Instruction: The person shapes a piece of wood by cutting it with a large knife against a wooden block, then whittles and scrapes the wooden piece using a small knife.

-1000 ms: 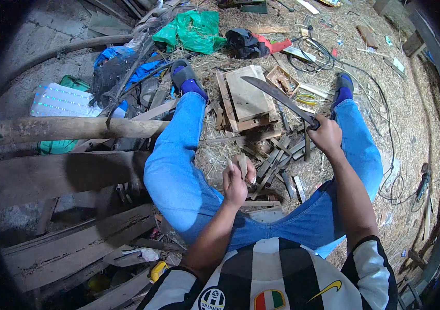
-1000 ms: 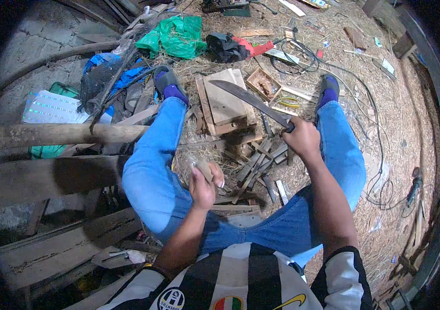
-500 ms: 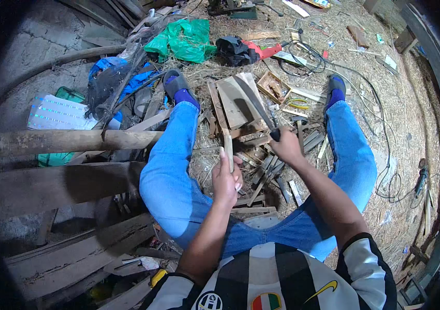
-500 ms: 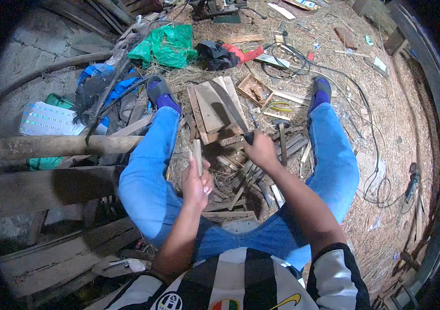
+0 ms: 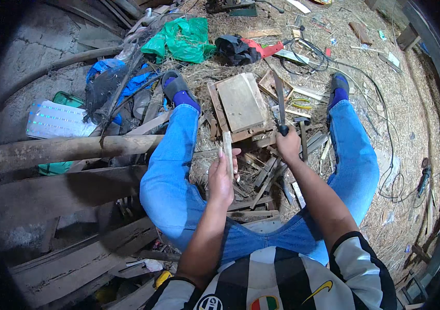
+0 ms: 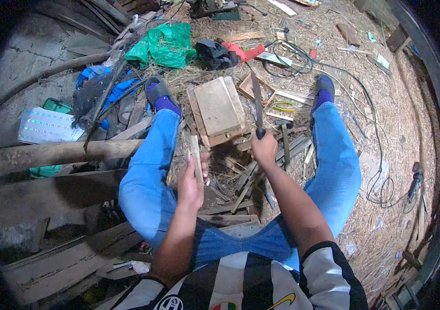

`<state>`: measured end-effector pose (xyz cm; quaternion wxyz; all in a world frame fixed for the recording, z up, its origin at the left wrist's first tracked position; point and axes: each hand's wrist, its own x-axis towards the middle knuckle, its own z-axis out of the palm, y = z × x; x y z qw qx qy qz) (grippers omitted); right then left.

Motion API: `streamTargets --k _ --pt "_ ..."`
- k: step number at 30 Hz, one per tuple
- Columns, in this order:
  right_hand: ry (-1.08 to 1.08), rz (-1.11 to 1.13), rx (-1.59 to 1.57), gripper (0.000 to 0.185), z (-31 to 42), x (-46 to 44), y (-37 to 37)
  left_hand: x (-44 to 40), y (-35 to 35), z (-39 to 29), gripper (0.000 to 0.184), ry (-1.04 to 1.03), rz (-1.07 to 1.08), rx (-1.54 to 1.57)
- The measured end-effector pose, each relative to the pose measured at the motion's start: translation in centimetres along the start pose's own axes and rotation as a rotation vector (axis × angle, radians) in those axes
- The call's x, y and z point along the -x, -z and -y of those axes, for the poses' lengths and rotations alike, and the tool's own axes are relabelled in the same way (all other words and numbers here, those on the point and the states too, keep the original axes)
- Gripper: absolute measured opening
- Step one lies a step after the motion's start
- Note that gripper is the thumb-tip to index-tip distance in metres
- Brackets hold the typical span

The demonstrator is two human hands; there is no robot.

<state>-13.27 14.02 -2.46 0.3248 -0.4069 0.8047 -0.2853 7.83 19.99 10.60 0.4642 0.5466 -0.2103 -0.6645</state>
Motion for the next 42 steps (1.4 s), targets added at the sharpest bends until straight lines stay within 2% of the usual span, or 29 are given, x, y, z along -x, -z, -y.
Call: streamTargets --k 2,6,7,14,17,22,23,30,33,34,36,42 --pt "-0.059 -0.071 -0.009 0.038 -1.2 0.0 -0.3 0.0 -0.2 -0.3 0.047 0.003 0.043 0.038" --pt "-0.164 -0.075 0.095 0.039 -4.7 -0.5 -1.9 -0.5 0.2 0.5 0.046 -0.041 0.073 0.067" --pt "-0.139 -0.119 0.075 0.038 -5.5 -0.4 -2.4 -0.6 0.3 0.6 0.046 -0.05 0.085 0.081" --pt "-0.286 -0.04 0.099 0.037 -9.6 -1.2 -4.3 -0.8 0.1 0.6 0.045 -0.043 0.098 0.115" --pt "-0.283 -0.081 0.133 0.037 -9.7 -0.7 -4.4 -0.8 0.1 0.5 0.045 -0.019 0.144 0.151" --pt "-0.323 -0.018 0.15 0.043 -11.0 -0.7 -5.5 -0.7 0.0 0.3 0.047 0.009 0.161 0.172" --pt "-0.266 -0.034 0.056 0.044 -11.7 -0.4 -5.7 -0.7 -0.2 0.4 0.048 0.018 0.159 0.177" --pt "-0.263 -0.206 -0.044 0.043 -11.6 -0.3 -6.2 -1.1 -0.5 1.0 0.043 0.013 0.15 0.208" --pt "-0.37 -0.191 -0.052 0.042 -9.8 -1.0 -4.4 -1.0 -1.2 0.8 0.042 0.019 0.12 0.178" --pt "-0.369 -0.196 -0.052 0.042 -10.1 -1.5 -4.5 -1.0 -1.2 0.9 0.042 0.028 0.092 0.153" --pt "-0.18 -0.157 -0.05 0.036 -10.4 -2.5 -4.5 -1.2 -1.1 1.3 0.041 0.024 0.1 0.144" --pt "-0.042 -0.017 0.022 0.033 -8.1 -4.8 -5.1 -1.4 -1.3 1.7 0.041 0.074 0.106 0.151"
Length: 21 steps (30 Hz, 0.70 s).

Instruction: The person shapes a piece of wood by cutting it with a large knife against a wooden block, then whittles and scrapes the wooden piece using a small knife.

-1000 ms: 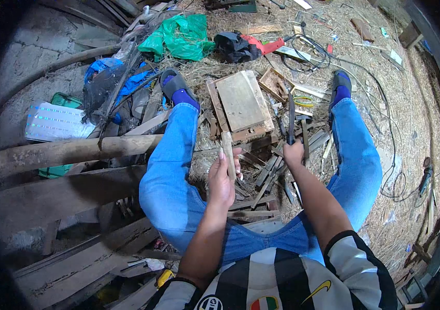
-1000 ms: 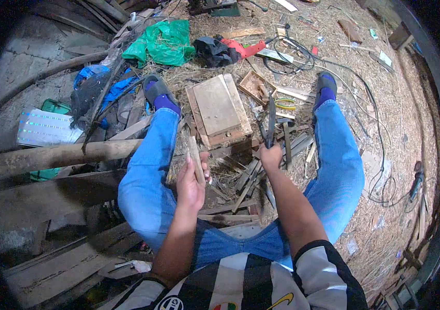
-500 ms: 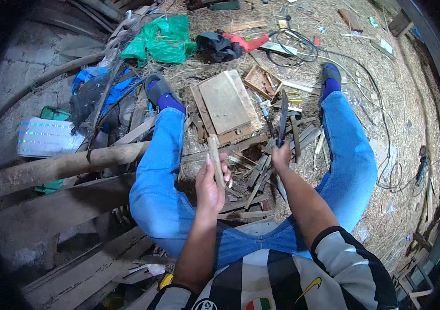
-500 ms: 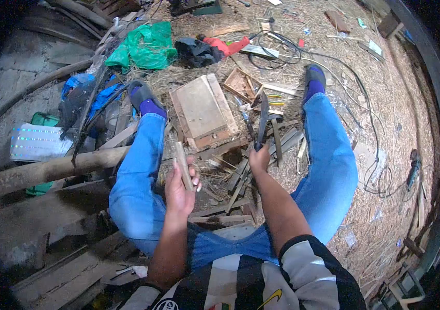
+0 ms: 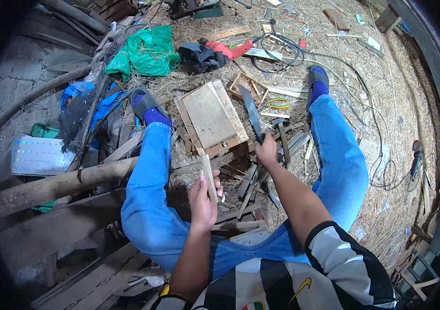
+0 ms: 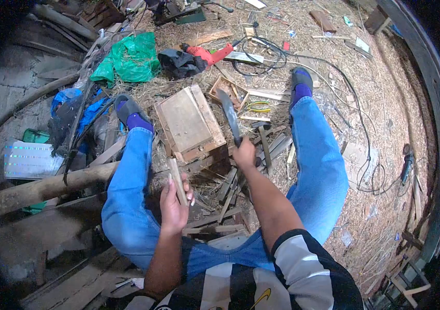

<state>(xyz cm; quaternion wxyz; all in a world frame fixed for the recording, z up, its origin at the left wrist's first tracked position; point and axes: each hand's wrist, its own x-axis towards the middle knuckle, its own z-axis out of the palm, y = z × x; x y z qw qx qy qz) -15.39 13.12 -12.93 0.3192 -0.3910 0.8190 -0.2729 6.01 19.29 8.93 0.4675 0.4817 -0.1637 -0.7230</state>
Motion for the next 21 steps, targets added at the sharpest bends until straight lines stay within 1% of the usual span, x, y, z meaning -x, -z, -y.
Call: streamTargets --k 2,4,8,10,14,16,17,18,20,21 --pt "0.001 0.058 0.04 0.032 0.7 -0.5 -0.3 -0.3 0.3 0.2 0.041 0.008 0.005 -0.015" --pt "-0.002 0.053 0.053 0.033 0.1 -1.5 -1.1 -0.5 0.6 0.4 0.042 0.012 -0.004 -0.023" --pt "0.001 -0.147 0.045 0.032 -1.0 -3.2 -1.0 -0.9 0.6 0.4 0.042 0.024 -0.03 -0.053" --pt "-0.045 -0.078 0.118 0.042 -1.9 -4.6 -0.1 -1.0 0.6 0.6 0.042 0.035 -0.034 -0.075" --pt "0.001 -0.062 0.232 0.043 -2.2 -5.1 0.9 -1.3 0.8 0.9 0.041 0.029 -0.023 -0.12" --pt "0.353 -0.27 0.363 0.036 -1.1 -4.8 0.3 -1.3 0.5 0.6 0.041 0.019 -0.015 -0.116" --pt "0.421 -0.124 0.337 0.039 -1.5 -5.0 -0.5 -1.3 0.2 0.4 0.041 0.031 -0.025 -0.05" --pt "0.425 -0.109 0.329 0.039 -0.9 -4.9 -1.2 -1.2 0.1 0.3 0.041 0.044 -0.036 0.018" --pt "0.151 0.18 0.267 0.039 0.3 -4.9 -2.6 -1.1 0.3 -0.1 0.041 0.063 -0.052 0.04" --pt "0.164 0.181 0.367 0.038 0.7 -5.0 -3.1 -1.1 0.1 -0.4 0.041 0.071 -0.054 0.052"
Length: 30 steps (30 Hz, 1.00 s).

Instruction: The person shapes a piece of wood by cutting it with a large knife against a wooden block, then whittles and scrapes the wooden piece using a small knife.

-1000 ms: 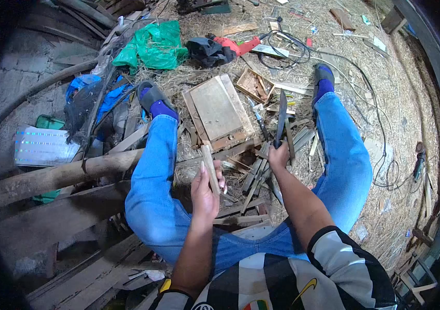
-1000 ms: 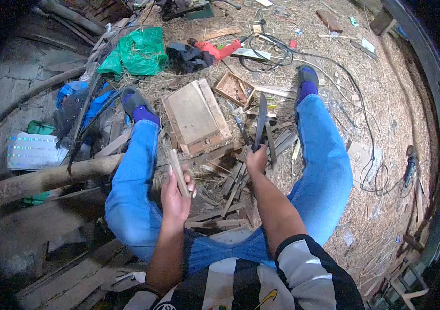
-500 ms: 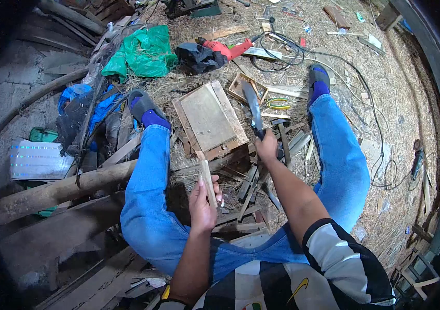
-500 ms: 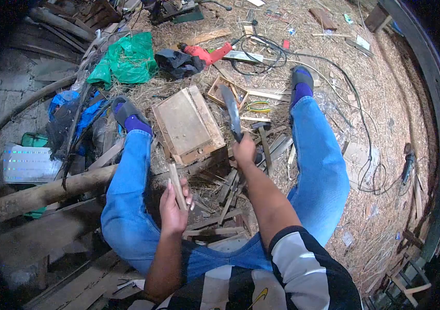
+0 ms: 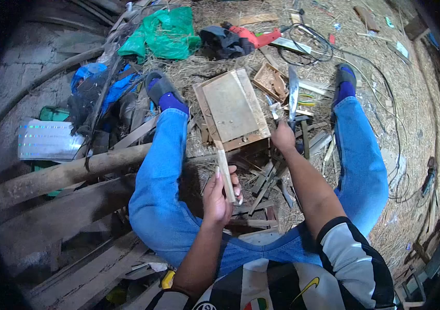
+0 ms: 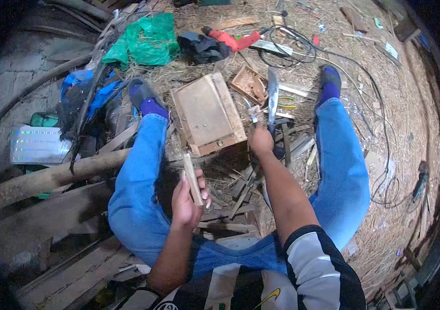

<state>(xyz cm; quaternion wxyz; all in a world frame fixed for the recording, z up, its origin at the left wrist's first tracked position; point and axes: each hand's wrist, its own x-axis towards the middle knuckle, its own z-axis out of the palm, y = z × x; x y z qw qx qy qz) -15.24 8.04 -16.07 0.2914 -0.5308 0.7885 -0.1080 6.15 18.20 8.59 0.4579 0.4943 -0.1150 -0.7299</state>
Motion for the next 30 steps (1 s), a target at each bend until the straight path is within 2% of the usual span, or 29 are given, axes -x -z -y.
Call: streamTargets --k 1,3,5,8,11,15,17,19,21,24,25,27,28,30 --pt "0.011 0.006 -0.005 0.038 0.2 -0.1 -0.1 0.0 -0.1 -0.2 0.042 0.007 0.001 0.011" --pt "-0.135 0.193 0.014 0.038 0.8 -0.2 0.3 -0.1 0.2 -0.3 0.043 0.007 -0.006 0.03" --pt "-0.137 0.225 0.039 0.036 0.3 -0.5 -0.4 -0.1 0.4 -0.3 0.042 0.02 0.014 0.053" --pt "-0.058 -0.06 0.043 0.029 -0.5 -0.5 -1.7 -0.1 0.7 -0.3 0.042 0.014 0.033 0.051" --pt "-0.062 0.007 0.071 0.029 -1.7 -1.3 -2.4 0.0 0.8 -0.4 0.043 0.042 0.039 0.066" --pt "-0.213 0.146 0.045 0.038 -1.3 -2.1 -1.8 0.0 0.7 -0.5 0.044 0.02 0.077 0.055" --pt "-0.183 0.146 0.045 0.038 -1.3 -1.9 -1.4 0.1 0.8 -0.6 0.044 0.019 0.074 0.054" --pt "-0.152 0.141 0.051 0.039 -1.4 -1.7 -1.0 0.2 0.9 -0.6 0.046 0.007 0.094 0.063" --pt "-0.158 -0.005 -0.132 0.044 -1.8 -1.5 -0.6 0.5 0.5 -1.0 0.046 0.013 0.088 0.077" --pt "-0.142 -0.104 -0.234 0.043 -2.5 -0.4 0.7 1.2 0.0 -1.5 0.045 0.006 0.1 0.114" --pt "-0.126 -0.115 -0.226 0.043 -2.5 -0.1 1.4 1.5 -0.1 -1.6 0.044 -0.004 0.115 0.134" --pt "-0.255 -0.077 -0.318 0.045 -2.4 0.6 3.0 2.3 -0.2 -2.0 0.044 -0.036 0.152 0.166" --pt "-0.224 -0.005 -0.355 0.049 -2.2 1.7 4.7 2.9 -0.5 -2.5 0.044 -0.048 0.138 0.155" --pt "-0.12 -0.076 -0.371 0.044 -3.8 1.6 4.5 3.8 -0.3 -3.1 0.04 -0.119 0.167 0.156"
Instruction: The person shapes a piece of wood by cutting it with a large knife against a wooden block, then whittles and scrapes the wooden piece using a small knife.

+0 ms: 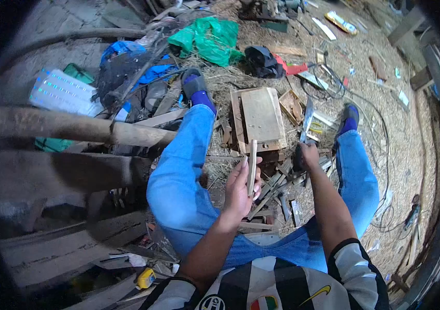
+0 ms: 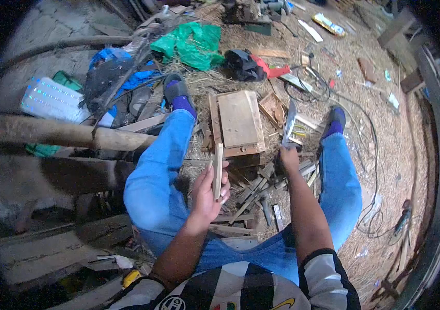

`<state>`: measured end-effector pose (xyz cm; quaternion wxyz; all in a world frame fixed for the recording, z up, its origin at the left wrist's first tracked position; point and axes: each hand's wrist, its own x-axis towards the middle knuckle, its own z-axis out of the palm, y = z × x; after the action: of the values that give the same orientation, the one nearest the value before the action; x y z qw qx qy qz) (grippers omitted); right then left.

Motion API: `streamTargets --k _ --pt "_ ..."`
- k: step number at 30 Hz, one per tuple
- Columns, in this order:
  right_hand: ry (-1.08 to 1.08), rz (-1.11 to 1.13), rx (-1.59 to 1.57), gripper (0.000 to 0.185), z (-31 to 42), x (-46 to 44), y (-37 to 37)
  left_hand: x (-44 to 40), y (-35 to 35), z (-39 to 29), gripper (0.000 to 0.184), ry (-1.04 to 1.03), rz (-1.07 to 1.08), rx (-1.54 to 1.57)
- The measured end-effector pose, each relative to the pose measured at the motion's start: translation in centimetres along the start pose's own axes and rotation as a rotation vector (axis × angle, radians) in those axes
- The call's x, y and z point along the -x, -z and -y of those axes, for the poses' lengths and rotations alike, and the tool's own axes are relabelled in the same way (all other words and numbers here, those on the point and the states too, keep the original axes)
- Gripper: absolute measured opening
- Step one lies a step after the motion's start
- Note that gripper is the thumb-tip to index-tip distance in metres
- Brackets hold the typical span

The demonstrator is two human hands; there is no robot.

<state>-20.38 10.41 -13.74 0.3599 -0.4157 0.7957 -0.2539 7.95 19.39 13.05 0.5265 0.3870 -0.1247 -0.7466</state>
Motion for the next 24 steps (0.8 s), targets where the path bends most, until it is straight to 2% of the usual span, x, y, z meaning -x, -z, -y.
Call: streamTargets --k 1,2,3,5,7,9,11,12,14,17,22,24 --pt "0.09 -0.043 -0.033 0.04 -1.4 -0.9 -0.3 0.6 -0.1 -0.4 0.04 -0.021 0.01 0.014" --pt "0.057 0.029 -0.223 0.032 -2.2 -1.9 -0.4 1.2 -0.2 -0.9 0.037 -0.051 -0.009 -0.004" --pt "0.085 0.027 -0.214 0.032 0.1 -0.6 0.5 1.8 -0.1 -1.4 0.035 -0.081 -0.029 -0.02" --pt "-0.006 0.145 -0.419 0.027 7.9 4.9 3.2 3.1 0.0 -2.5 0.033 -0.126 -0.009 -0.022" --pt "0.089 0.155 -0.372 0.026 13.8 9.8 5.2 4.2 0.2 -3.2 0.031 -0.166 -0.035 -0.075" --pt "0.062 0.323 -0.594 0.027 20.3 16.0 7.2 5.3 0.1 -4.1 0.03 -0.182 -0.032 -0.057" --pt "0.223 0.41 -0.606 0.027 24.7 20.5 8.0 6.4 0.2 -4.9 0.03 -0.194 0.006 -0.055" --pt "0.202 0.52 -0.631 0.03 27.4 23.4 9.2 6.9 0.4 -5.2 0.03 -0.2 0.021 -0.048" --pt "0.297 0.535 -0.608 0.034 30.7 27.3 9.8 7.8 0.8 -5.5 0.026 -0.208 0.028 -0.051" --pt "0.369 0.576 -0.602 0.04 33.3 31.2 9.6 9.5 0.6 -6.6 0.024 -0.299 0.012 -0.142" --pt "0.514 0.529 -0.64 0.039 35.0 35.8 8.4 13.1 1.7 -8.5 0.024 -0.36 0.042 -0.146" --pt "0.445 0.521 -0.59 0.037 35.1 37.1 8.4 14.4 2.4 -9.0 0.025 -0.306 0.068 -0.116"
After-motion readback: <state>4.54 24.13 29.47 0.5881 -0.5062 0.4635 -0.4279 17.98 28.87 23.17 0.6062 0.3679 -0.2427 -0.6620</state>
